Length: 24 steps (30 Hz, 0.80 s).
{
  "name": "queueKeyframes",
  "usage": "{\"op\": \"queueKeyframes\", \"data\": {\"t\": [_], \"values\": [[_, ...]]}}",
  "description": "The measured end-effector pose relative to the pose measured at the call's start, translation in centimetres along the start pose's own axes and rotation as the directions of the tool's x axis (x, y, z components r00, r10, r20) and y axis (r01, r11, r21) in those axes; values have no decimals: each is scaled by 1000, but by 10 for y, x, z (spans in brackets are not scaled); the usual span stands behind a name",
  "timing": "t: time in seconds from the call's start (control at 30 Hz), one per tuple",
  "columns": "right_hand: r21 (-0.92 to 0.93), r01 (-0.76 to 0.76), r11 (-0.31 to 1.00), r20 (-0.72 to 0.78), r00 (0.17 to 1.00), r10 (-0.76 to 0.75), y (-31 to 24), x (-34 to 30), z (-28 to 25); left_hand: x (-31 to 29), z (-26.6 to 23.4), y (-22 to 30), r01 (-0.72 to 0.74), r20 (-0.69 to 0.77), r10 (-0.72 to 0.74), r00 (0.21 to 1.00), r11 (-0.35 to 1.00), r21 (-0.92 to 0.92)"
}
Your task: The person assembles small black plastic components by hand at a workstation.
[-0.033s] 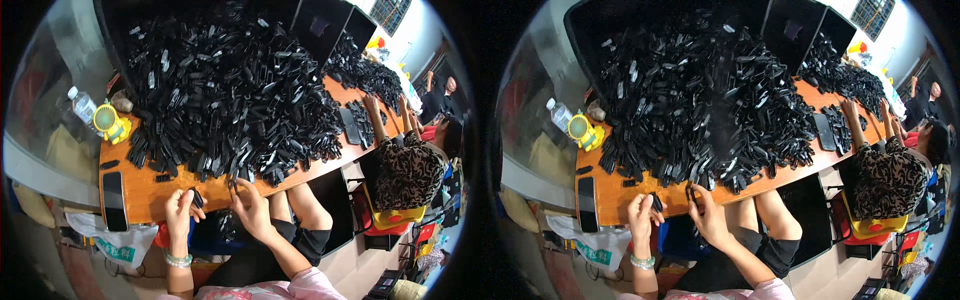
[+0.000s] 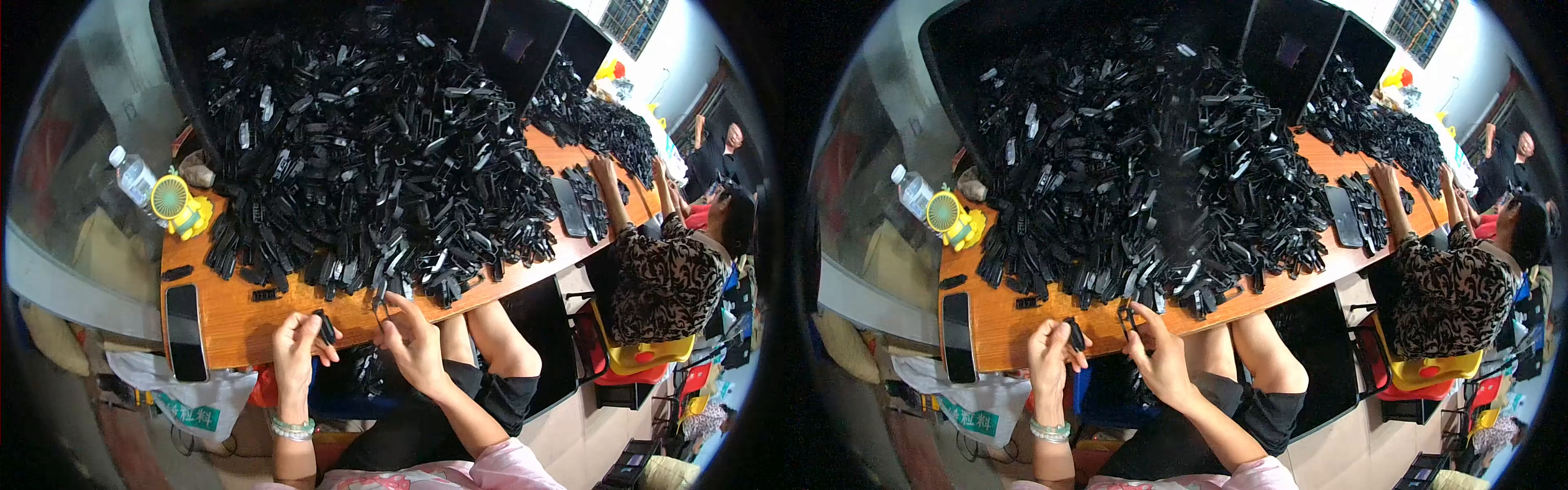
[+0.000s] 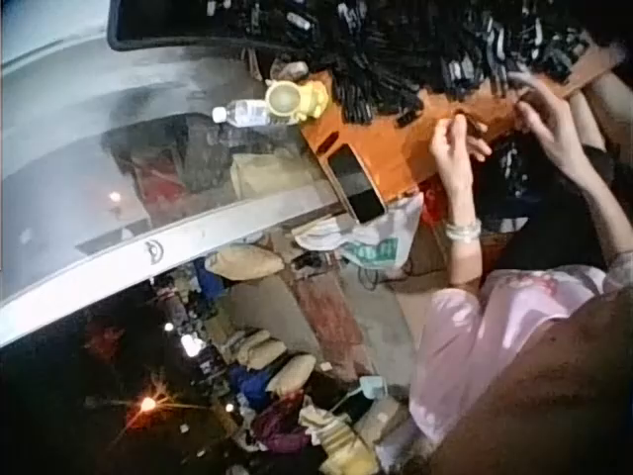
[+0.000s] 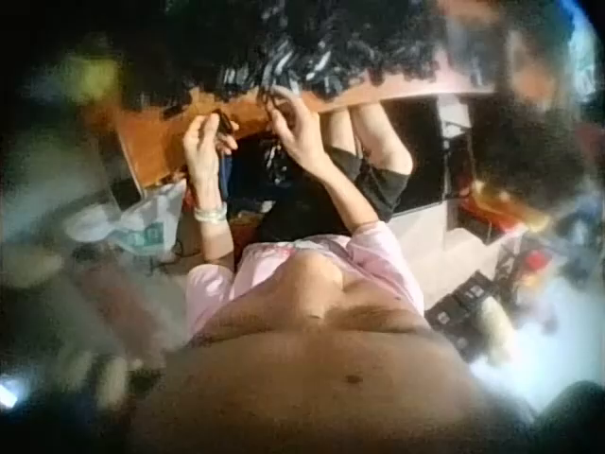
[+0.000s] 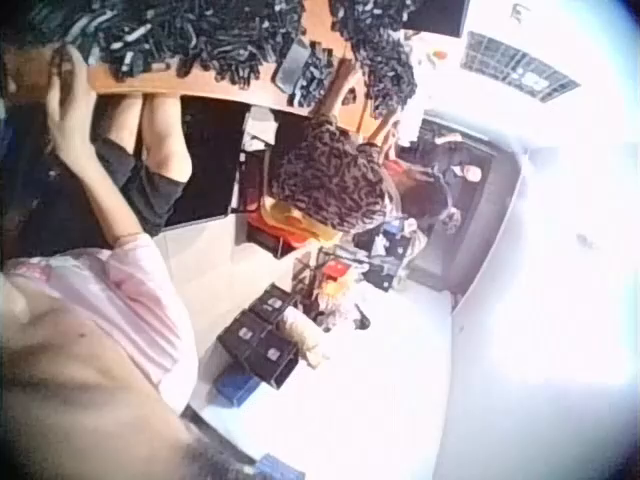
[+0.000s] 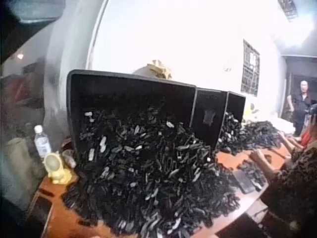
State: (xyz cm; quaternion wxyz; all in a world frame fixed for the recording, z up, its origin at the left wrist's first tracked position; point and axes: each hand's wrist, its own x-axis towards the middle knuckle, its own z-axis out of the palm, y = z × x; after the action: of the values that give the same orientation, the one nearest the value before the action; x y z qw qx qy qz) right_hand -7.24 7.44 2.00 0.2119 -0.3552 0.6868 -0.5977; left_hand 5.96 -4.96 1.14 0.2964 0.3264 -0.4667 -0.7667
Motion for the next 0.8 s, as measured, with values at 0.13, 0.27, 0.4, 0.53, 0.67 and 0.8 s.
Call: {"op": "queueKeyframes", "data": {"t": [0.13,0.27,0.4,0.53,0.67,0.8], "values": [[580,-330,745,162,943,292,-14,7,-17,-2,24,4,-25,204,30,978,999,-27],[511,-288,810,206,956,210,-34,3,-29,-2,37,11,-189,379,82,922,948,255],[322,-110,940,285,958,15,-31,2,-34,-5,40,24,-387,438,170,883,793,471],[75,41,996,268,962,-60,-26,3,-36,-10,42,28,-413,439,195,877,773,481],[-75,137,988,324,940,-106,-29,1,-36,-12,38,30,-454,465,202,862,718,528],[-82,194,978,349,924,-154,-17,-5,-32,-13,39,30,-560,512,279,813,618,552]]}}
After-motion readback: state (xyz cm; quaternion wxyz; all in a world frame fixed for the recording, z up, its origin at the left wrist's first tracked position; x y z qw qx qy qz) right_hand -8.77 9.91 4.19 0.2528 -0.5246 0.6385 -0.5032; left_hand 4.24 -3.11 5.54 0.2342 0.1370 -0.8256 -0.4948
